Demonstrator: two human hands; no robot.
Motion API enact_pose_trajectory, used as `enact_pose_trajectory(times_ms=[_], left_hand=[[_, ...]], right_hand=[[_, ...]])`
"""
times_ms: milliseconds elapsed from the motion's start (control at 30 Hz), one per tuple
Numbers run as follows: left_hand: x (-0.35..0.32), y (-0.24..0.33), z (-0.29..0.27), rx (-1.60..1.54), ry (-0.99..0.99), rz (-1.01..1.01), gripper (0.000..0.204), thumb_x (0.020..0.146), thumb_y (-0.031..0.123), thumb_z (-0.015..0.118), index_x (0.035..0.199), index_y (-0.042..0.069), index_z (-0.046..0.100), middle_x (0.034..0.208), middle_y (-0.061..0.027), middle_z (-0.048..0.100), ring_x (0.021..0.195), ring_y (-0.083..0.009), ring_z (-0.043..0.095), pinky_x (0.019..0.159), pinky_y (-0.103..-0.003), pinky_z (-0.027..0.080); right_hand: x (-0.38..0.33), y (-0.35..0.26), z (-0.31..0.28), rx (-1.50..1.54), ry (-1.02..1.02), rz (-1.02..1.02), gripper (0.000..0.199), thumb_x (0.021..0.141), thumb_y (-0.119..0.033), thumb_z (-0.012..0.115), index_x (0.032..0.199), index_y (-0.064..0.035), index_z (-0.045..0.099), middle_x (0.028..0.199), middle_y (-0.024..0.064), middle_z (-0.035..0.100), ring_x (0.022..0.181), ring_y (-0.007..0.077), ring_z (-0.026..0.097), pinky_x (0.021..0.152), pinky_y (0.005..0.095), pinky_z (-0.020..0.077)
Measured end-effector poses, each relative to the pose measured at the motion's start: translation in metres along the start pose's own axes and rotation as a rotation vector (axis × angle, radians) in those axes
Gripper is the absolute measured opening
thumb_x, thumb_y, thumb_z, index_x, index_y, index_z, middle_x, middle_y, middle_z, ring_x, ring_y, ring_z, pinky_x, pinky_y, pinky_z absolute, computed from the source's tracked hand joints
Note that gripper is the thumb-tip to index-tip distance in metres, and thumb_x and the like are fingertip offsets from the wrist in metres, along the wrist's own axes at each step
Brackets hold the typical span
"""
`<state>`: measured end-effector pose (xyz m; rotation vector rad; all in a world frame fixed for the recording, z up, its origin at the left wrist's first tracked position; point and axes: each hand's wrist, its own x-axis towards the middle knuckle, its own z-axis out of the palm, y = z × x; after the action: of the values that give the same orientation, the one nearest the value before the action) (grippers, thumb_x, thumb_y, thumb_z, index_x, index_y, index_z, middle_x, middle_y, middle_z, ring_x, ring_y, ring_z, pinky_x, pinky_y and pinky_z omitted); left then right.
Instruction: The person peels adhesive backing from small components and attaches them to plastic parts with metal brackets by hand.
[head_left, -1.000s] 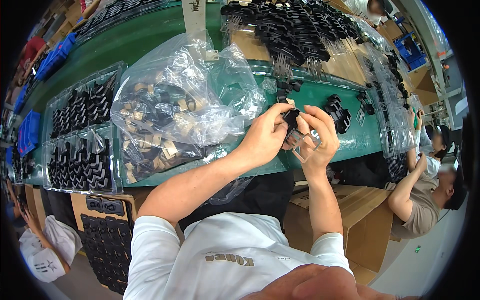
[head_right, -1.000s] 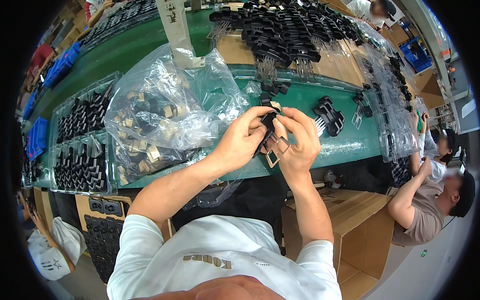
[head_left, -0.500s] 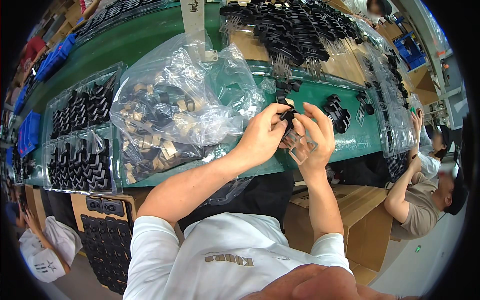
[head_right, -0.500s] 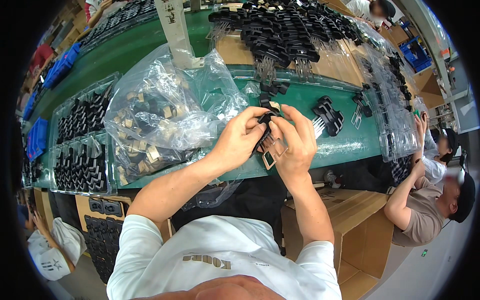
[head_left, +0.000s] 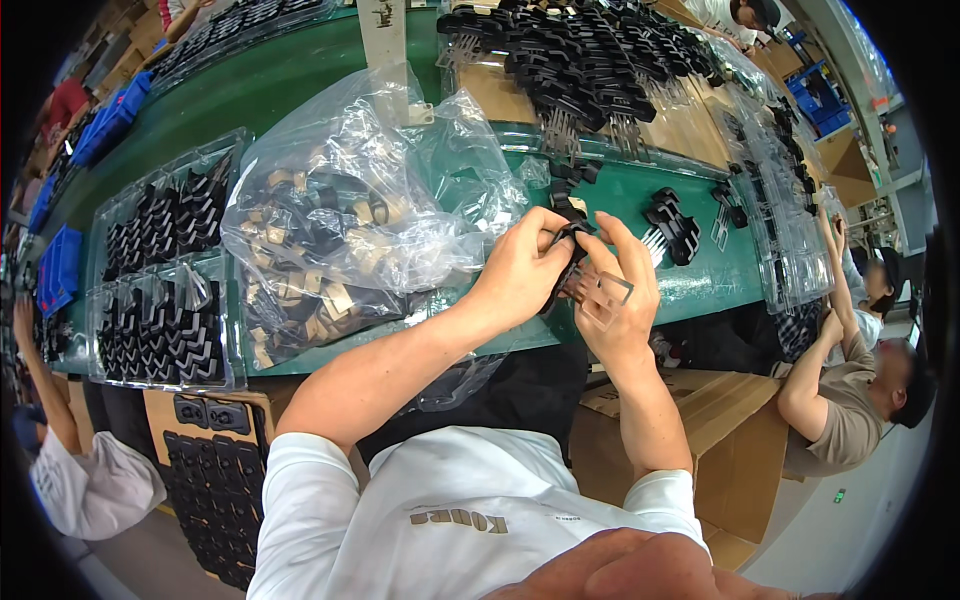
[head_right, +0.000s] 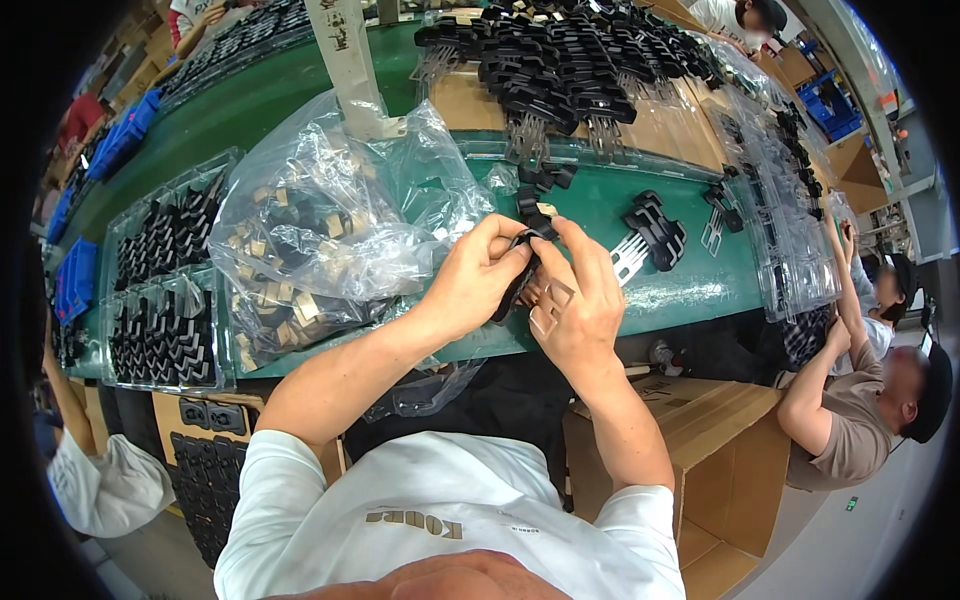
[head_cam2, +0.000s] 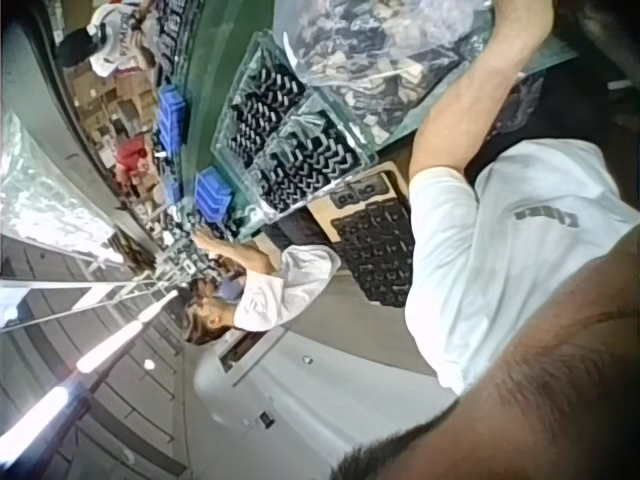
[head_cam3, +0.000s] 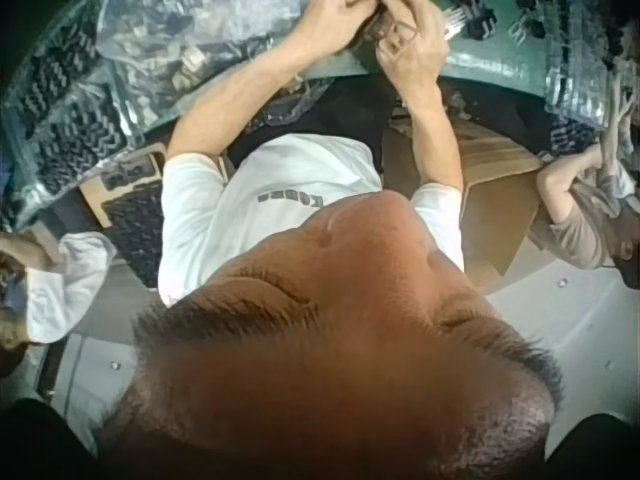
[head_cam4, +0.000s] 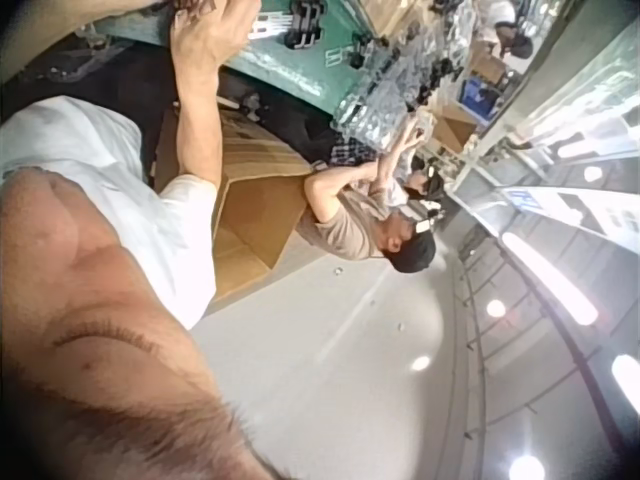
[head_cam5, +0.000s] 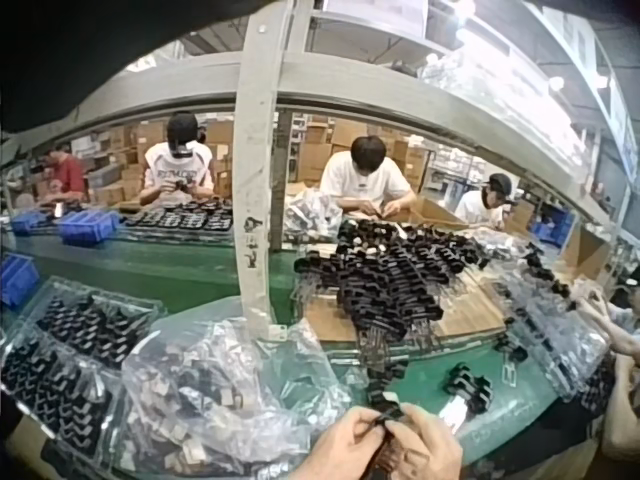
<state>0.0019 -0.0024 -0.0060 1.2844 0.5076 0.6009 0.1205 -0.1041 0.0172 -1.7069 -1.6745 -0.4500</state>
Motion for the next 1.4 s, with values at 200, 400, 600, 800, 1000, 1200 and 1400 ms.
enact_pose_trajectory(times_ms=[200,400,600,800,1000,1200,1400], left_hand=[[0.002,0.005,-0.005,0.05,0.03,-0.03,0.01,0.098,0.004,0.053,0.106,-0.002,0.054,0.08,-0.0087,0.066,0.066,-0.0138,0.061,0.057,-0.027,0.049],[0.001,0.01,-0.005,-0.001,-0.003,-0.097,0.015,0.104,0.005,0.051,0.117,-0.001,0.052,0.085,-0.0106,0.068,0.065,-0.0123,0.062,0.057,-0.024,0.048],[-0.002,0.012,-0.002,-0.096,-0.038,-0.054,0.017,0.105,0.007,0.051,0.121,0.001,0.053,0.083,-0.0097,0.066,0.065,-0.0146,0.065,0.057,-0.025,0.051],[-0.004,0.014,0.001,-0.181,-0.095,-0.076,0.022,0.104,0.005,0.05,0.125,0.001,0.053,0.088,-0.0119,0.066,0.066,-0.0166,0.067,0.056,-0.027,0.053],[-0.001,0.008,0.003,-0.302,-0.099,-0.128,0.025,0.102,0.002,0.047,0.127,0.0,0.053,0.094,-0.0142,0.066,0.066,-0.0175,0.066,0.056,-0.028,0.054],[0.001,0.002,-0.003,-0.338,-0.18,-0.165,0.031,0.102,-0.002,0.049,0.132,0.002,0.053,0.107,-0.0145,0.065,0.079,-0.0207,0.072,0.07,-0.03,0.062],[-0.001,0.004,0.0,-0.361,-0.206,-0.129,0.036,0.1,-0.006,0.047,0.135,0.002,0.051,0.11,-0.015,0.065,0.083,-0.021,0.072,0.073,-0.03,0.061]], right_hand=[[0.0,-0.001,0.0,0.029,-0.001,-0.016,0.052,0.07,0.006,0.068,0.121,-0.0053,0.07,0.134,0.0152,0.062,0.102,0.0297,0.065,0.085,0.0376,0.0545],[0.007,-0.007,-0.014,0.22,0.1,0.092,0.045,0.077,0.009,0.067,0.121,-0.0049,0.07,0.128,0.0154,0.065,0.1,0.0277,0.066,0.079,0.0335,0.055],[0.017,0.003,-0.017,0.368,-0.028,0.263,0.032,0.085,0.006,0.068,0.116,-0.0026,0.071,0.111,0.0135,0.069,0.087,0.0219,0.068,0.071,0.0292,0.0543],[0.025,0.005,-0.02,0.384,-0.149,0.362,0.02,0.087,0.002,0.071,0.107,0.0001,0.073,0.094,0.0104,0.071,0.073,0.0178,0.067,0.064,0.028,0.0533],[0.021,0.008,-0.021,0.408,-0.159,0.379,0.014,0.089,-0.001,0.071,0.102,0.0015,0.073,0.088,0.0092,0.071,0.068,0.0171,0.066,0.061,0.0276,0.0524],[0.012,0.011,-0.014,0.56,-0.104,0.511,0.013,0.091,-0.002,0.07,0.103,0.0023,0.073,0.088,0.009,0.071,0.069,0.0161,0.067,0.062,0.0266,0.0518],[0.009,0.015,-0.013,0.555,-0.13,0.538,0.014,0.093,0.0,0.067,0.105,0.0032,0.073,0.091,0.0096,0.071,0.072,0.016,0.068,0.064,0.0265,0.0525]])
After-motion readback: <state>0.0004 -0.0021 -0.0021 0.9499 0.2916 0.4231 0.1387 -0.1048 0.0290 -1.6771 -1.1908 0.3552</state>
